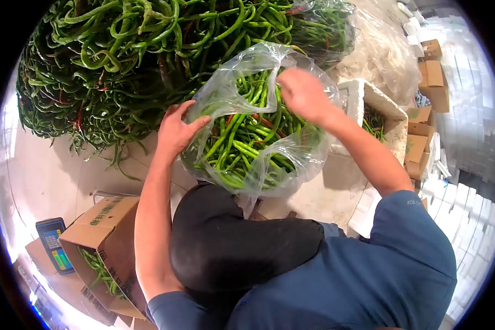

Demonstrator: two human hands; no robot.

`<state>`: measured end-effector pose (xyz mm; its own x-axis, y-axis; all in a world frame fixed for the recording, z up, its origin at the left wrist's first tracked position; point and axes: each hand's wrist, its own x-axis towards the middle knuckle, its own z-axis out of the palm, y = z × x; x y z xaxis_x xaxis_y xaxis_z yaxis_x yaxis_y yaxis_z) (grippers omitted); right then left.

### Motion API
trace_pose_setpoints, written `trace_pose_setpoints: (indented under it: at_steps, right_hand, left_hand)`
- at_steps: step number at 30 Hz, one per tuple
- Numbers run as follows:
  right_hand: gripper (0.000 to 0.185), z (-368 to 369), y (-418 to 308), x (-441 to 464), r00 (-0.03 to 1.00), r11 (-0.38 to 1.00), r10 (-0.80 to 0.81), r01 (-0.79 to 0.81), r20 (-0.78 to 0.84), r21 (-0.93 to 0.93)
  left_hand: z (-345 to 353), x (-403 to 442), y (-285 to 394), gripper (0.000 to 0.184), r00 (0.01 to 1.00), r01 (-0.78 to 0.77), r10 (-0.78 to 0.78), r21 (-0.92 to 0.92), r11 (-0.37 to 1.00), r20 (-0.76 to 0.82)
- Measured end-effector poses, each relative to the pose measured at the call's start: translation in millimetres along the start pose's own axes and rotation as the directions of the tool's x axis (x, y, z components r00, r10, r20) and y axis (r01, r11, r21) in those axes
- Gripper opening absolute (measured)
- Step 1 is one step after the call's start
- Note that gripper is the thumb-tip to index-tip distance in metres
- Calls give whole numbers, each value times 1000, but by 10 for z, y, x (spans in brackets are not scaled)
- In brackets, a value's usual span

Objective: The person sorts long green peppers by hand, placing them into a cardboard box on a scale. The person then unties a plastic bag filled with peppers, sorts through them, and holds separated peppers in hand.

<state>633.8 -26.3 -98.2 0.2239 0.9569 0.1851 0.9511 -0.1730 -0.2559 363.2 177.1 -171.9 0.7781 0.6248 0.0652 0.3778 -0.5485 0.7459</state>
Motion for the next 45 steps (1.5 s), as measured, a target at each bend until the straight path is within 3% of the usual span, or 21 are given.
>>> trace_pose_setpoints:
  at_steps: [1, 3, 6, 8, 11, 13, 14, 15, 17, 20, 23, 26, 29, 30, 33, 34, 37, 38, 40, 42, 45]
  right_hand:
    - [9, 13, -145, -117, 996, 996, -70, 67, 49, 56]
    - [11, 38, -312, -327, 975, 979, 137, -160, 177, 124]
    - [21, 14, -335, -521, 823, 871, 409, -481, 395, 102]
    - [25, 92, -300, -668, 793, 848, 370, -501, 484, 173]
    - [31, 170, -326, -714, 803, 777, 371, -544, 466, 318]
    - [33, 74, -466, -594, 799, 749, 376, -560, 469, 354]
    - [37, 15, -529, -510, 751, 767, 389, -585, 534, 264]
    - [36, 61, -559, -477, 734, 798, 397, -573, 550, 189]
    - [35, 204, -540, -422, 703, 846, 421, -532, 574, 32]
    - [32, 244, -421, -399, 714, 766, 348, -590, 607, 255]
    - [36, 189, -381, -390, 674, 736, 351, -628, 649, 254]
    - [35, 117, -405, -425, 679, 815, 378, -566, 629, 122]
    - [33, -9, -439, -485, 671, 812, 384, -573, 635, 115]
    - [29, 28, -415, -533, 726, 804, 357, -559, 588, 202]
    - [25, 117, -420, -523, 511, 318, 398, -856, 762, 408]
    - [20, 74, -494, -450, 504, 164, 355, -863, 787, 478]
    - [12, 237, -618, -383, 449, -57, 433, -852, 782, 521]
    - [13, 255, -642, -349, 357, -124, 448, -883, 820, 452]
    - [15, 267, -681, -274, 324, -245, 382, -867, 865, 433]
    - [16, 219, -653, -233, 258, -400, 306, -839, 917, 369]
    - [17, 257, -521, -263, 299, -381, 283, -837, 911, 393]
  left_hand:
    - [-18, 26, 28, 44, 994, 105, -104, -10, 994, 35]
    - [-48, 109, 49, 40, 947, 308, -305, -17, 951, 102]
    - [-23, 156, -130, 37, 964, 255, -245, 96, 962, -106]
    - [-50, 203, -227, 40, 946, 262, -213, 193, 945, -243]
    - [-319, 182, 223, 42, 935, 272, -259, -24, 962, 243]
    - [-306, 115, 539, 40, 697, 314, -146, -115, 942, 702]
    - [-247, 66, 665, 33, 638, 199, -56, -94, 976, 768]
    - [-16, -43, 503, 31, 738, -69, 174, -183, 981, 652]
    - [164, -37, 437, 32, 821, -90, 59, 27, 996, 568]
    - [206, 22, 353, 35, 786, 149, -130, 19, 989, 604]
    - [324, -38, 282, 36, 897, 69, -25, -83, 994, 441]
    - [345, 50, 294, 35, 879, 82, -57, -30, 996, 474]
    - [331, 66, 455, 38, 881, 113, -76, -52, 992, 468]
    - [394, 81, 432, 38, 877, 137, -94, -58, 989, 471]
    - [537, 179, 367, 38, 849, 230, -154, -92, 969, 506]
    - [563, 195, 344, 38, 834, 268, -176, -103, 958, 523]
    - [567, 196, 348, 34, 812, 402, -255, -186, 896, 526]
    - [560, 204, 351, 33, 835, 399, -259, -209, 893, 485]
    - [512, 217, 397, 31, 873, 393, -271, -257, 883, 405]
    - [351, 315, 457, 30, 867, 338, -230, -182, 923, 443]
    - [119, 399, 562, 29, 796, 353, -267, -59, 934, 543]
